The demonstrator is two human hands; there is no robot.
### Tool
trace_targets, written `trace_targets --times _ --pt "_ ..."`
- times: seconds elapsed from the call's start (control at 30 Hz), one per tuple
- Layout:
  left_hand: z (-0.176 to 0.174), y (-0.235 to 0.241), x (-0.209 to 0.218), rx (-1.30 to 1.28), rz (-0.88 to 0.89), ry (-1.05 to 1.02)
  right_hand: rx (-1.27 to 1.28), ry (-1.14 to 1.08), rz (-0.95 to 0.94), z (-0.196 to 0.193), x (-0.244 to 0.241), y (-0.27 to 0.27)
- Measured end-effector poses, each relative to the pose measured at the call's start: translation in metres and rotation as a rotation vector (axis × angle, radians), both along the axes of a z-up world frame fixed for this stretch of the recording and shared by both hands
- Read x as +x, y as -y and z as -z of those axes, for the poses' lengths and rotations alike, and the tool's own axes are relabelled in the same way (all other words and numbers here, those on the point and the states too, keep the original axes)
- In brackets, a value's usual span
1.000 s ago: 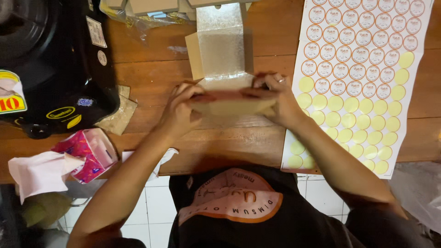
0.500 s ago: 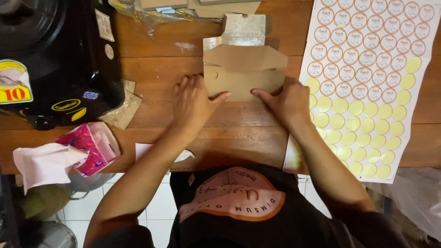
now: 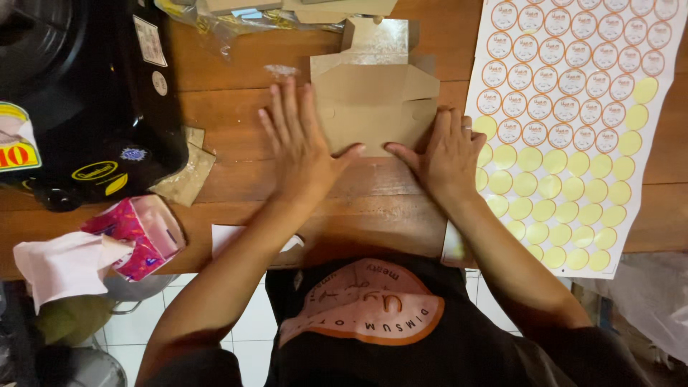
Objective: The person assembles flat cardboard pieces into small boxes by folding and taping the edges. They place each completed box into a stack on the table.
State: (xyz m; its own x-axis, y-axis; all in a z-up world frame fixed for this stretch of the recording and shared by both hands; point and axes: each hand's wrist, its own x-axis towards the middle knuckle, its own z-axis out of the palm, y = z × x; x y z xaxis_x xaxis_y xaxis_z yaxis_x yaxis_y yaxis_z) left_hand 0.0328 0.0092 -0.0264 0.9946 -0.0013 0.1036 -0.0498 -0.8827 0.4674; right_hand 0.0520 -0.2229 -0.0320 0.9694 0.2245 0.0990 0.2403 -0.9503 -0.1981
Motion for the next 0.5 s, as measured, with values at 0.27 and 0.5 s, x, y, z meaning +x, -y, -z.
trace_targets --times 0.27,0.5 --pt "0.009 -0.018 -0.010 -0.238 -0.007 -0.009 0.340 -0.052 -0.104 0.008 -0.007 0.025" --pt "-0.002 -0.040 0.003 -1.067 -0.094 0.011 0.552 -0.373 -0.324 -0.054 -0.008 0.032"
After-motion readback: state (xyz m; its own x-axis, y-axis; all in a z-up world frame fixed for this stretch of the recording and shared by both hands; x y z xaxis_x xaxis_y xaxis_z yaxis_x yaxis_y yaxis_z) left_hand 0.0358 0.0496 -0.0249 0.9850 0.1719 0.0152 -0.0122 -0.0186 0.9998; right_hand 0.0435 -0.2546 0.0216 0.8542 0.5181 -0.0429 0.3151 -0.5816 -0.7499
